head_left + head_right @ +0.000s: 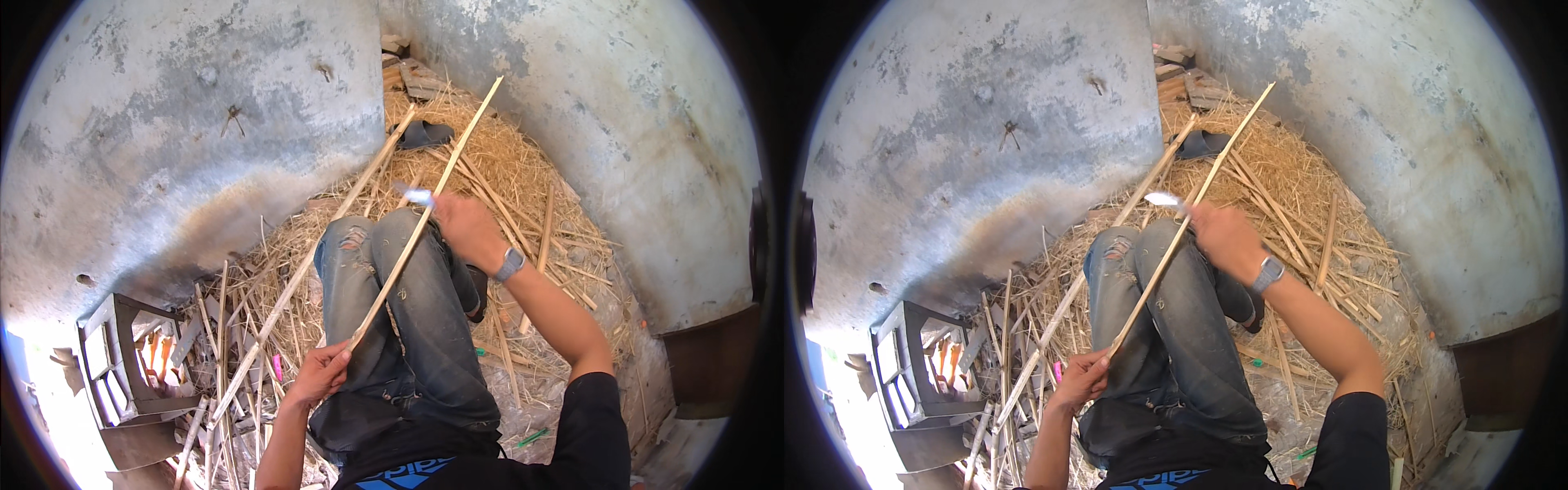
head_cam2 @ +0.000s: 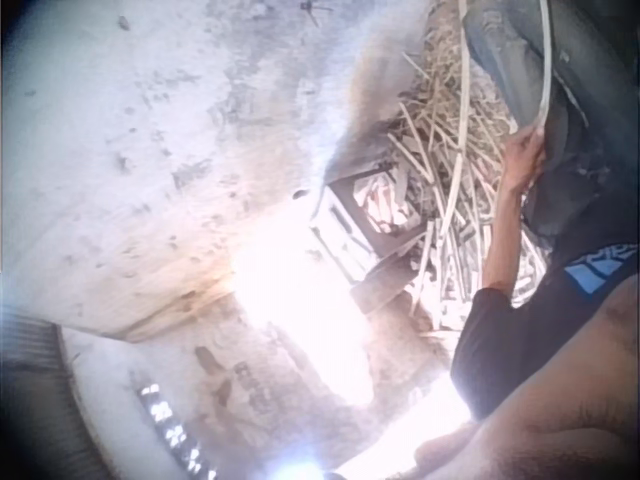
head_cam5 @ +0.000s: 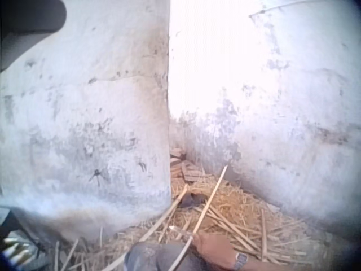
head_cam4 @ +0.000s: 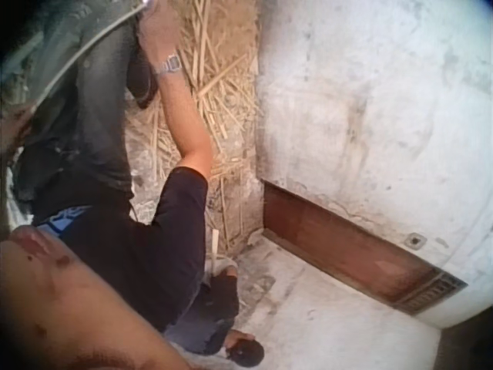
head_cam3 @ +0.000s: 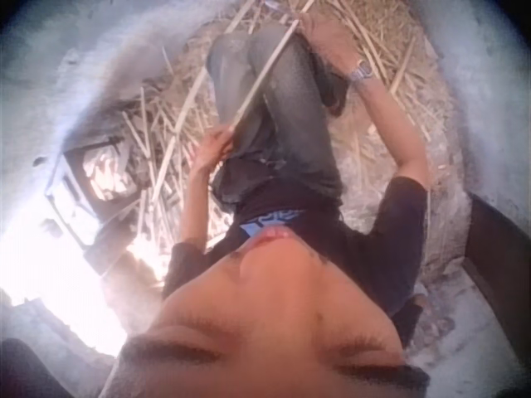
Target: The person scrapes a long bamboo pole with a small knife, removing outer layers and smoothing the surface by hand while sitting among wood shavings.
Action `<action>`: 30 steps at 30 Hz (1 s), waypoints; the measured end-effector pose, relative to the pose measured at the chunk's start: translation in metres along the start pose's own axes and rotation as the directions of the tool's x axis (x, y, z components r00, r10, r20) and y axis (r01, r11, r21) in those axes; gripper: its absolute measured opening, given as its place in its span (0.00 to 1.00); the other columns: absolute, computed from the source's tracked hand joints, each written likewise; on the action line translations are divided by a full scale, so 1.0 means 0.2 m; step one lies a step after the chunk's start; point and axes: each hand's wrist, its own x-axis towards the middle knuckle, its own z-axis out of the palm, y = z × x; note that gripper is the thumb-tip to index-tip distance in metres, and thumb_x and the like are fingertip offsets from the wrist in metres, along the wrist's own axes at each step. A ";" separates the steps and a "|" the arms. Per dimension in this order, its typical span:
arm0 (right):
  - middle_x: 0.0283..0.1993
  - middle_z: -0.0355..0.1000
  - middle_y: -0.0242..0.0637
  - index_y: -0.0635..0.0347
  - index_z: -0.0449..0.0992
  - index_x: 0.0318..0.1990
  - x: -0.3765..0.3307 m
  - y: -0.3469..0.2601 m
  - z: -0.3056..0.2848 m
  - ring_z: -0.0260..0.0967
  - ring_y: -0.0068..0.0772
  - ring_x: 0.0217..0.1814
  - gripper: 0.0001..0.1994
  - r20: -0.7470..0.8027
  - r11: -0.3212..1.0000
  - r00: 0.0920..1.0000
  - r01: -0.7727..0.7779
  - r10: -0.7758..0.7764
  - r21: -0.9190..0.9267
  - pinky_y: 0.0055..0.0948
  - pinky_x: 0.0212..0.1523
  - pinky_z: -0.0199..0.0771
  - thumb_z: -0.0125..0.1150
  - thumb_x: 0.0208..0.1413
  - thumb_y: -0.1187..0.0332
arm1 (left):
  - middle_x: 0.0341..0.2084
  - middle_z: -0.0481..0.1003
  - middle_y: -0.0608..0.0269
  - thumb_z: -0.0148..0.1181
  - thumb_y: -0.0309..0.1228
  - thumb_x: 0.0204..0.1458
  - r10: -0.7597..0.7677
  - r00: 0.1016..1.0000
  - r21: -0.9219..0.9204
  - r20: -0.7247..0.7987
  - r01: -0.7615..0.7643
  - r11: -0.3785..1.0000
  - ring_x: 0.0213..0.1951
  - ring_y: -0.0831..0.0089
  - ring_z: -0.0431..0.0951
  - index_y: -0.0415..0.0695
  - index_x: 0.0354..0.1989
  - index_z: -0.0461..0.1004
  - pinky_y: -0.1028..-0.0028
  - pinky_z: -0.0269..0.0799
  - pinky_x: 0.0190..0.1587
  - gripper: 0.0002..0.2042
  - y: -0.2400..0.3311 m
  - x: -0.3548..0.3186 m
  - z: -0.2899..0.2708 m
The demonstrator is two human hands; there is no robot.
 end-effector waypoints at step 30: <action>0.41 0.75 0.39 0.58 0.79 0.41 -0.18 -0.39 -0.06 0.69 0.50 0.61 0.07 -0.296 0.805 0.760 0.475 -0.579 -0.354 0.50 0.63 0.60 0.57 0.60 0.68 | 0.11 0.62 0.69 0.50 0.44 0.73 0.585 0.788 -0.005 -0.191 -0.597 0.802 0.09 0.83 0.54 0.36 0.56 0.73 0.80 0.50 0.12 0.21 0.12 0.18 0.26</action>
